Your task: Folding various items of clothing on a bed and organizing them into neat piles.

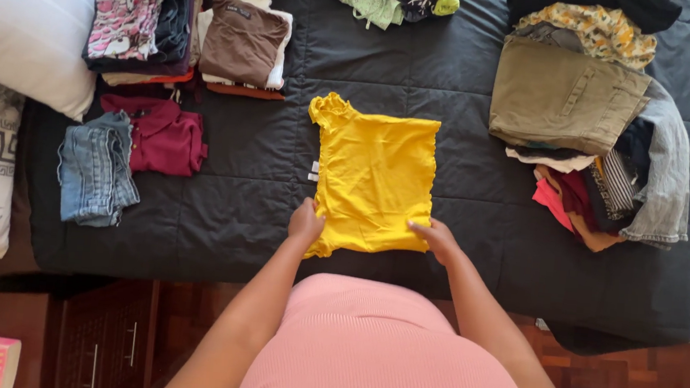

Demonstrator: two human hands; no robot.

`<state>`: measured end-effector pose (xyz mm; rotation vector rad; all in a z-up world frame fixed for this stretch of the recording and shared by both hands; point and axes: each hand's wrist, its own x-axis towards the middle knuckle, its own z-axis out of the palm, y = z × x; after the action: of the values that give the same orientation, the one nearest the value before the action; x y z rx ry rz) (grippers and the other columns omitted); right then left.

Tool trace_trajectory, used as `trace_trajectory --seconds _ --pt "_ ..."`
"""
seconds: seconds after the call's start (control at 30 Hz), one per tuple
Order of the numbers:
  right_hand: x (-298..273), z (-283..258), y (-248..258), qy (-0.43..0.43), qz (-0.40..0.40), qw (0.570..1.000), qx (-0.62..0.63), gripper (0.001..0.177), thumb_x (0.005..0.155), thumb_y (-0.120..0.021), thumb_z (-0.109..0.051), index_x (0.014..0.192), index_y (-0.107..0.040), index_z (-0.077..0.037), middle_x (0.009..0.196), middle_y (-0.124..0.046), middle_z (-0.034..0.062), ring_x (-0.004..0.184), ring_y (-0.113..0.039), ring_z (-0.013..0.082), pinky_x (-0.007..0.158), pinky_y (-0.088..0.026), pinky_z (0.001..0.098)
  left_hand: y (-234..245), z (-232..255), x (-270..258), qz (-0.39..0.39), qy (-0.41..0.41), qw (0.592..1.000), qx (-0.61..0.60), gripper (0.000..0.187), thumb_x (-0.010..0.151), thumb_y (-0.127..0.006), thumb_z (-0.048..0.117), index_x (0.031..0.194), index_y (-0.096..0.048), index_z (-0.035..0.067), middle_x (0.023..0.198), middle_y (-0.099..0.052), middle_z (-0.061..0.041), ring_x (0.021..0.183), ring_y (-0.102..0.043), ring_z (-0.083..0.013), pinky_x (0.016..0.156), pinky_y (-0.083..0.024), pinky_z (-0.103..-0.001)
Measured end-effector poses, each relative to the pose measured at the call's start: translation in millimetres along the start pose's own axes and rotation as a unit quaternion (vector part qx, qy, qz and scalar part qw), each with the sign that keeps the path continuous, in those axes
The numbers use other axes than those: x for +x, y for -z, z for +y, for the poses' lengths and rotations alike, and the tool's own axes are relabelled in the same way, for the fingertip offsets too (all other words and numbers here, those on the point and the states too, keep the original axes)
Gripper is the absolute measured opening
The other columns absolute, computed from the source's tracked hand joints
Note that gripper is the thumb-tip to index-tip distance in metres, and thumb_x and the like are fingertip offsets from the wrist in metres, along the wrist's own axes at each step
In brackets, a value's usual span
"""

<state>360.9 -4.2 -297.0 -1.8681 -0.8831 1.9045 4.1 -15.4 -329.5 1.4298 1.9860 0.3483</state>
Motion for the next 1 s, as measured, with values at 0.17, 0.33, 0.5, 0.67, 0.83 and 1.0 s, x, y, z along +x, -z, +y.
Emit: trace_trajectory --seconds 0.17,0.33,0.5,0.67,0.83,1.0 --pt "51 78 55 -0.088 -0.182 0.839 -0.505 0.037 0.099 -0.065 -0.050 0.115 -0.078 -0.019 0.096 -0.078 0.0048 0.081 -0.071 0.0202 0.068 -0.050 0.0355 9 -12 -7 -0.049 0.069 0.996 -0.022 0.036 0.085 -0.078 0.026 0.108 -0.056 0.008 0.102 -0.072 -0.020 0.099 -0.068 -0.0423 0.083 -0.054 -0.050" --pt "82 46 81 -0.341 -0.244 0.780 -0.465 0.023 0.096 -0.062 -0.034 0.110 -0.077 -0.023 0.102 -0.078 -0.0118 0.081 -0.071 0.0091 0.070 -0.052 0.0355 29 10 -1 -0.044 0.105 0.993 0.005 0.037 0.084 -0.079 0.033 0.101 -0.057 0.009 0.099 -0.070 -0.018 0.097 -0.067 -0.0403 0.081 -0.054 -0.050" --pt "103 -50 67 0.171 0.113 0.978 -0.048 0.022 0.091 -0.076 -0.027 0.098 -0.077 -0.006 0.079 -0.072 0.0037 0.063 -0.062 0.0087 0.056 -0.050 0.0268 25 28 62 0.134 -0.053 0.990 -0.002 0.027 0.091 -0.074 0.032 0.091 -0.058 0.009 0.093 -0.063 -0.015 0.088 -0.063 -0.0400 0.073 -0.051 -0.052" --pt "134 -146 32 0.160 0.271 0.942 -0.119 0.032 0.089 -0.078 -0.037 0.109 -0.075 -0.011 0.087 -0.074 0.0048 0.073 -0.067 0.0170 0.065 -0.052 0.0342 23 60 177 0.201 -0.014 0.979 -0.034 0.025 0.093 -0.073 0.031 0.100 -0.063 0.009 0.101 -0.064 -0.016 0.096 -0.063 -0.0387 0.081 -0.052 -0.050" --pt "159 -175 20 0.108 0.328 0.915 -0.211 0.045 0.085 -0.079 -0.045 0.117 -0.069 -0.015 0.089 -0.074 0.0073 0.084 -0.072 0.0254 0.076 -0.055 0.0403 17 65 254 0.162 0.143 0.973 -0.084 0.032 0.092 -0.075 0.033 0.109 -0.065 0.008 0.110 -0.066 -0.016 0.104 -0.063 -0.0371 0.087 -0.052 -0.047" --pt "165 -166 21 0.168 0.416 0.838 -0.311 0.043 0.079 -0.081 -0.028 0.119 -0.068 -0.018 0.098 -0.069 0.0109 0.095 -0.067 0.0345 0.083 -0.053 0.0469 21 64 262 0.145 0.115 0.981 -0.062 0.023 0.084 -0.076 0.026 0.094 -0.072 0.007 0.105 -0.066 -0.017 0.099 -0.065 -0.0366 0.085 -0.054 -0.045"
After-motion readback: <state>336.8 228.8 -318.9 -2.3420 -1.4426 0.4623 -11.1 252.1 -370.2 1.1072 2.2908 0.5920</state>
